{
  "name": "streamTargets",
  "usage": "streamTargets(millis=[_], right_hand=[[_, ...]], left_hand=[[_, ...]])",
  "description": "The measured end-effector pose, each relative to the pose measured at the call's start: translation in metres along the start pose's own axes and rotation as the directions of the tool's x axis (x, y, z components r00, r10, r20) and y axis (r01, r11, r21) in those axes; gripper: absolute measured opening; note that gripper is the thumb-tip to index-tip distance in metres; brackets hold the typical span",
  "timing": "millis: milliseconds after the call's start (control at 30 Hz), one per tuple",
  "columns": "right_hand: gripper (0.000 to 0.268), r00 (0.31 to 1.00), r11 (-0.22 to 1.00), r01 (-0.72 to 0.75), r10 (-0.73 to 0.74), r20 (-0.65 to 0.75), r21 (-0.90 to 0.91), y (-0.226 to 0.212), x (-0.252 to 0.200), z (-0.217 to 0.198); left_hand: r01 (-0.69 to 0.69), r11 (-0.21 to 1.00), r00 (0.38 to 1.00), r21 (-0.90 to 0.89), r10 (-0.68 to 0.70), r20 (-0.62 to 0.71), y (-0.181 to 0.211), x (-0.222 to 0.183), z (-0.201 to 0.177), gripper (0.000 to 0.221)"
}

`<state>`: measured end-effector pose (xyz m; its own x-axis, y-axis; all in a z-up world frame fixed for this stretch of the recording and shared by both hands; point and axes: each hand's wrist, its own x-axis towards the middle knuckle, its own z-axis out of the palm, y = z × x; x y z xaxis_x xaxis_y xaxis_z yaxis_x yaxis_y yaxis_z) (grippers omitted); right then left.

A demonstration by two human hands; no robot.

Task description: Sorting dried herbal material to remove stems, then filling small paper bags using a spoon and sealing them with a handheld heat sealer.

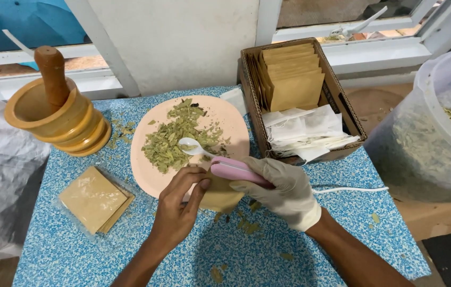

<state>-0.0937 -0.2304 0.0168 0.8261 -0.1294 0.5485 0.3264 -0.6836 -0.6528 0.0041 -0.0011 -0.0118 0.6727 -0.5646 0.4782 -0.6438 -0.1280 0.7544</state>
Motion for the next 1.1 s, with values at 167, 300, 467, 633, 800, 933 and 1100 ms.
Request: streamTargets(millis=[167,300,467,633,800,933,1100], right_hand=[[0.053,0.990,0.984,-0.117,0.125,0.059,-0.132,0.003,-0.003,-0.001],[0.050,0.999,0.993,-0.006,0.010,0.034,-0.121,0.002,-0.003,-0.002],[0.051,0.999,0.994,0.038,-0.035,0.038,-0.099,0.003,-0.004,-0.006],[0.060,0.999,0.992,0.040,-0.036,0.031,-0.123,0.013,-0.008,0.000],[0.063,0.995,0.986,0.091,-0.094,-0.018,-0.138,0.019,-0.009,0.004],[0.055,0.992,0.991,0.124,-0.125,-0.007,-0.053,0.000,-0.003,0.001],[0.050,0.976,0.978,-0.206,0.207,-0.066,0.020,-0.010,-0.001,0.004]], left_hand=[[-0.029,1.000,1.000,0.011,0.029,-0.001,0.005,0.001,-0.002,0.025],[0.017,1.000,1.000,-0.007,-0.016,0.018,0.007,0.001,0.000,0.032],[0.087,0.996,0.996,-0.023,-0.086,0.029,0.010,0.002,-0.001,0.037],[0.111,0.993,0.994,-0.038,-0.110,0.025,0.014,0.003,-0.002,0.036],[-0.028,0.999,1.000,-0.020,0.028,0.012,0.009,0.002,-0.003,0.024],[-0.067,0.998,0.998,-0.010,0.067,-0.019,0.000,0.002,0.000,0.020],[-0.046,0.999,0.995,0.008,0.046,-0.088,-0.012,0.001,0.004,0.012]])
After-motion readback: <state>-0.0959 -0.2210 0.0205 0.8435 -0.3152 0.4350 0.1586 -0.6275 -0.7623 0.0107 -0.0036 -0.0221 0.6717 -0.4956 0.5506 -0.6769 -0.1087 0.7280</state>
